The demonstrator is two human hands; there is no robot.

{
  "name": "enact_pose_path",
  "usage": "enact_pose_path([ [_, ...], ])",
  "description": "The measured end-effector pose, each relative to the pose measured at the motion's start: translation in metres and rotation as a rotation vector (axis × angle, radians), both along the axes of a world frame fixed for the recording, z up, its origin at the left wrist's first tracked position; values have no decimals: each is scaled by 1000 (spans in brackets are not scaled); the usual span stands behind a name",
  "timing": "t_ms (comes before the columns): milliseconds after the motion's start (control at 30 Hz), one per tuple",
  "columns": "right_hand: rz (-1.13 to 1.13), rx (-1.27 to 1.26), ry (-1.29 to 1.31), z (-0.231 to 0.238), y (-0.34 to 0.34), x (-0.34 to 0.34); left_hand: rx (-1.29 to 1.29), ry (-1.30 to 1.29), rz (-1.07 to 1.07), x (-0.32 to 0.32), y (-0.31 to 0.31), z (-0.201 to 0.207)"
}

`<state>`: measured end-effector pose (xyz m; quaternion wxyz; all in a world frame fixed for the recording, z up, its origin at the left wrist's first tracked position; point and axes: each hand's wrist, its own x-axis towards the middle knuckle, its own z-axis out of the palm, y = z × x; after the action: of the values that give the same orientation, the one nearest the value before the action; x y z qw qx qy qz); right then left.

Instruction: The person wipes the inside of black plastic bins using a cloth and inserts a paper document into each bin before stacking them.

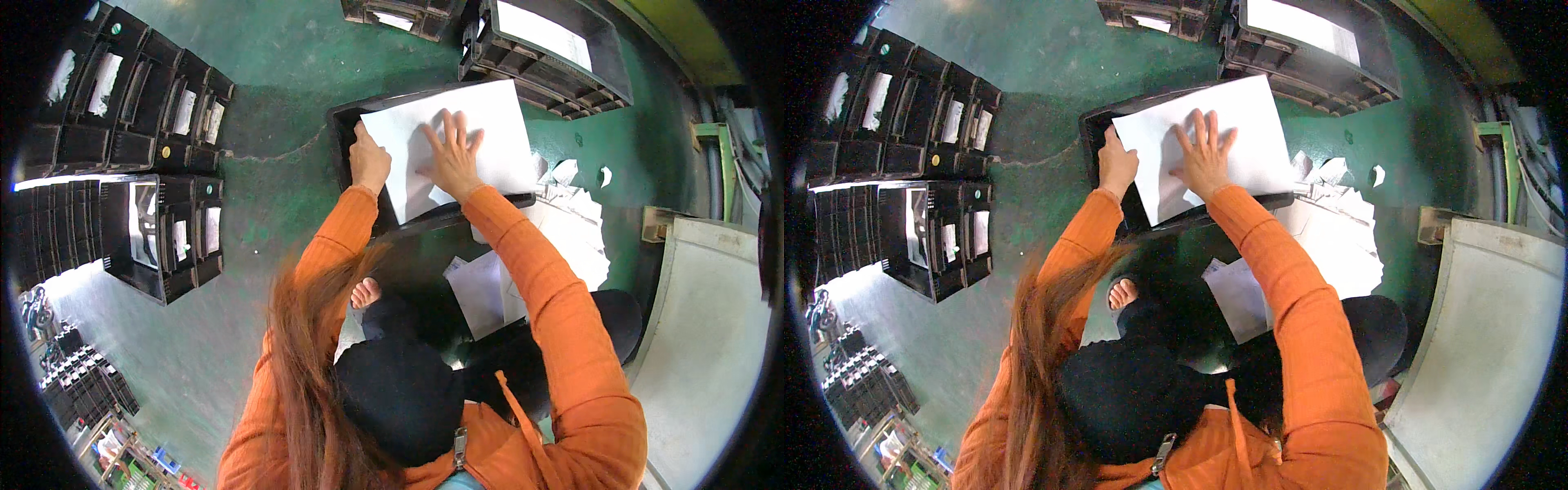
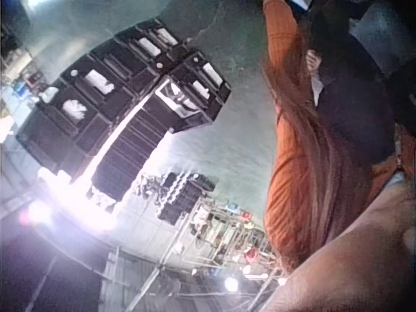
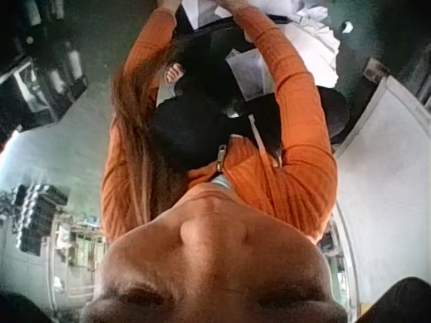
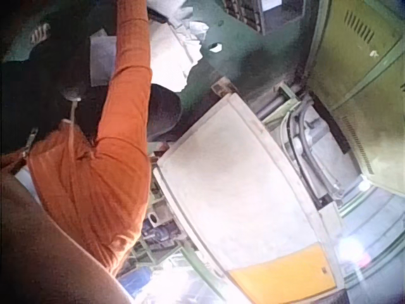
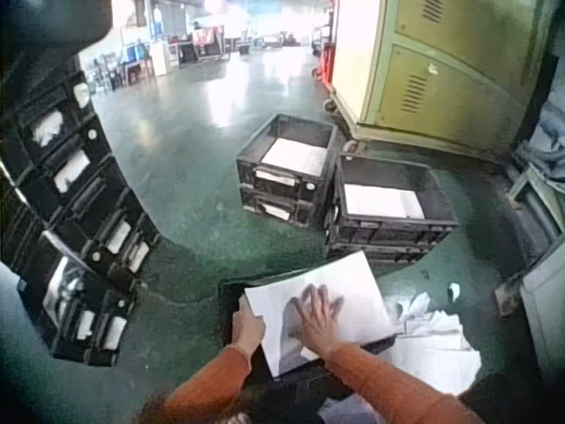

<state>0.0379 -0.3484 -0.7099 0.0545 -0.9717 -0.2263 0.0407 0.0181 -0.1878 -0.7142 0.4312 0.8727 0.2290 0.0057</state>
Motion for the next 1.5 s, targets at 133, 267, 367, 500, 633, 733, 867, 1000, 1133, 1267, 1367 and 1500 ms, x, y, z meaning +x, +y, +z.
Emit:
enact_pose_path([
  [133, -150, -97, 278, -30, -1, 5, 75, 40, -83, -3, -1, 11],
  [267, -136, -75, 395, -44, 5, 11, 103, -373, -126, -19, 11, 27],
  [367, -94, -86, 416, -52, -1, 19, 235, -473, -74, -39, 26, 48],
  [500, -15, -113, 398, -46, -7, 25, 87, -284, 28, -65, 30, 24],
  [633, 44, -140, 344, -51, -5, 27, -221, 94, 119, -84, 18, 8],
  [733, 24, 9, 161, -47, -17, 25, -179, 20, 118, -90, 34, 16],
  [867, -61, 191, -387, 100, -35, 24, -258, 22, 127, -111, 86, 94],
  [1000, -306, 856, 842, 158, -27, -3, 95, -281, 61, -174, 169, 174],
  [1133, -91, 766, 1088, 211, 42, -41, 213, -303, 129, -234, 252, 252],
  [1267, -12, 1054, 1301, 225, 155, -89, 727, -193, 394, -262, 320, 295],
  [1367, 59, 1142, 1477, 231, 234, -109, 962, -366, 701, -307, 403, 260],
  [1500, 70, 1144, 1464, 196, 311, -124, 110, -363, 1104, -301, 386, 214],
])
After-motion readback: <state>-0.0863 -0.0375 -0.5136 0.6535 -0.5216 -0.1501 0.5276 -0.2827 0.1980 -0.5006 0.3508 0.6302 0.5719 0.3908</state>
